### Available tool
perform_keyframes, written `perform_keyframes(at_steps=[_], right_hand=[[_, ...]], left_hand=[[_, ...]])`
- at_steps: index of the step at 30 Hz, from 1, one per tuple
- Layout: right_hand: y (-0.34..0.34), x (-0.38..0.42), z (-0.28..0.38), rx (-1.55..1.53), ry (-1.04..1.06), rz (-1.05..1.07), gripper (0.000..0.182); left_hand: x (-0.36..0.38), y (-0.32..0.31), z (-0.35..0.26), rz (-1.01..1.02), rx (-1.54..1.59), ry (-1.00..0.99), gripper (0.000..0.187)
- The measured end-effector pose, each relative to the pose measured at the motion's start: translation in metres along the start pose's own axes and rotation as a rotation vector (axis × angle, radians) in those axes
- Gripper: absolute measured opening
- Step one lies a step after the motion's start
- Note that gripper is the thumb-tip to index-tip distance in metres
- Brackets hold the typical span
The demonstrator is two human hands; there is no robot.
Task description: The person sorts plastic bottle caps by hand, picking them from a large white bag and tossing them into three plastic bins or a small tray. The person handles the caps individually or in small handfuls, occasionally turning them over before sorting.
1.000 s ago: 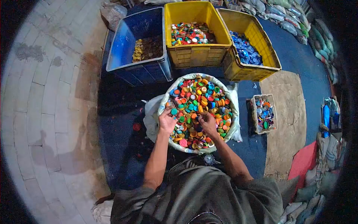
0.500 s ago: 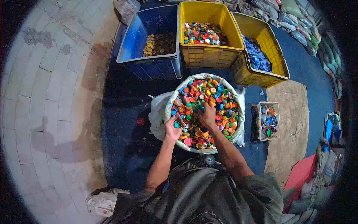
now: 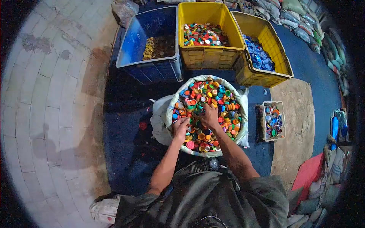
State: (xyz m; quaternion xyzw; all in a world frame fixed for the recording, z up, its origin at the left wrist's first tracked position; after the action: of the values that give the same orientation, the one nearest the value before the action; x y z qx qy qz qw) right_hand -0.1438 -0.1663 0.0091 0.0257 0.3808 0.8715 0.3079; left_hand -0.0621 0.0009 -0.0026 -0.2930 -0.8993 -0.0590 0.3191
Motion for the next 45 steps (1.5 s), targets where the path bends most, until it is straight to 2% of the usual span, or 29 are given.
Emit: perform_keyframes(at_steps=[2,5,7,9,10,11,13,17,21,27,29,30,33,35,39,40,43,45], right_hand=[[0.01,0.006,0.004,-0.189,-0.046,-0.092,0.039],[0.02,0.019,0.001,-0.829,-0.394,-0.108,0.049],[0.038,0.028,0.007,-1.082,-0.521,-0.169,0.043],[0.052,0.039,0.009,-1.337,-0.64,-0.236,0.037],[0.051,0.05,0.001,-1.43,-0.678,-0.194,0.034],[0.049,0.059,-0.01,-1.586,-0.672,-0.164,0.032],[0.051,0.07,-0.018,-1.897,-0.642,-0.097,0.028],[0.06,0.092,-0.016,-1.917,-0.807,-0.254,0.024],[0.053,0.102,-0.021,-2.069,-0.784,-0.286,0.022],[0.052,0.1,-0.016,-2.038,-0.831,-0.293,0.021],[0.051,0.095,-0.014,-2.064,-0.841,-0.309,0.02],[0.051,0.091,-0.013,-1.997,-0.83,-0.293,0.017],[0.051,0.078,-0.006,-1.818,-0.823,-0.253,0.012],[0.049,0.07,-0.003,-1.717,-0.846,-0.242,0.012],[0.032,0.059,-0.007,-1.682,-0.886,-0.256,0.011],[0.034,0.055,-0.003,-1.679,-0.817,-0.216,0.011],[0.035,0.051,0.008,-1.823,-0.894,-0.252,0.01],[0.035,0.048,0.006,-1.791,-0.891,-0.263,0.011]], left_hand=[[-0.005,-0.006,-0.001,-0.072,-0.218,-0.157,0.026],[-0.016,-0.014,-0.006,-0.146,-0.549,-0.467,0.033],[-0.028,-0.018,-0.005,-0.191,-0.77,-0.677,0.035],[-0.036,-0.025,-0.004,-0.195,-0.917,-0.683,0.041],[-0.038,-0.028,-0.006,-0.196,-0.964,-0.719,0.041],[-0.04,-0.031,-0.008,-0.196,-1.011,-0.756,0.041],[-0.039,-0.037,-0.015,-0.108,-1.088,-0.704,0.043],[-0.029,-0.051,-0.035,-0.065,-1.305,-0.579,0.05],[-0.042,-0.056,-0.024,-0.108,-1.356,-0.578,0.056],[-0.043,-0.061,-0.025,-0.151,-1.431,-0.542,0.059],[-0.05,-0.06,-0.019,-0.141,-1.364,-0.498,0.06],[-0.054,-0.059,-0.016,-0.138,-1.33,-0.475,0.061],[-0.055,-0.053,-0.017,-0.141,-1.241,-0.575,0.063],[-0.043,-0.056,-0.024,-0.146,-1.319,-0.575,0.064],[-0.037,-0.061,-0.026,-0.139,-1.403,-0.538,0.065],[-0.04,-0.061,-0.024,-0.168,-1.421,-0.559,0.066],[-0.042,-0.064,-0.025,-0.149,-1.379,-0.54,0.066],[-0.036,-0.065,-0.034,-0.119,-1.369,-0.46,0.066]])
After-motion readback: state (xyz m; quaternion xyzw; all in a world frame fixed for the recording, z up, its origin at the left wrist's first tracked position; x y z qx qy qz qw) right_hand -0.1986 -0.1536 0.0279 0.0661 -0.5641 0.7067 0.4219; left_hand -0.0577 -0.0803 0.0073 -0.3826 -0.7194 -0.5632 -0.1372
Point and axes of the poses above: each hand's wrist, its own x-axis away from the middle knuckle, its own y-axis out of the back of the hand, z = x × y, the point moved 3 cm from there along -x, towards the middle knuckle, and after that the axes turned 13 degrees about -x, right-handed, at the moved point
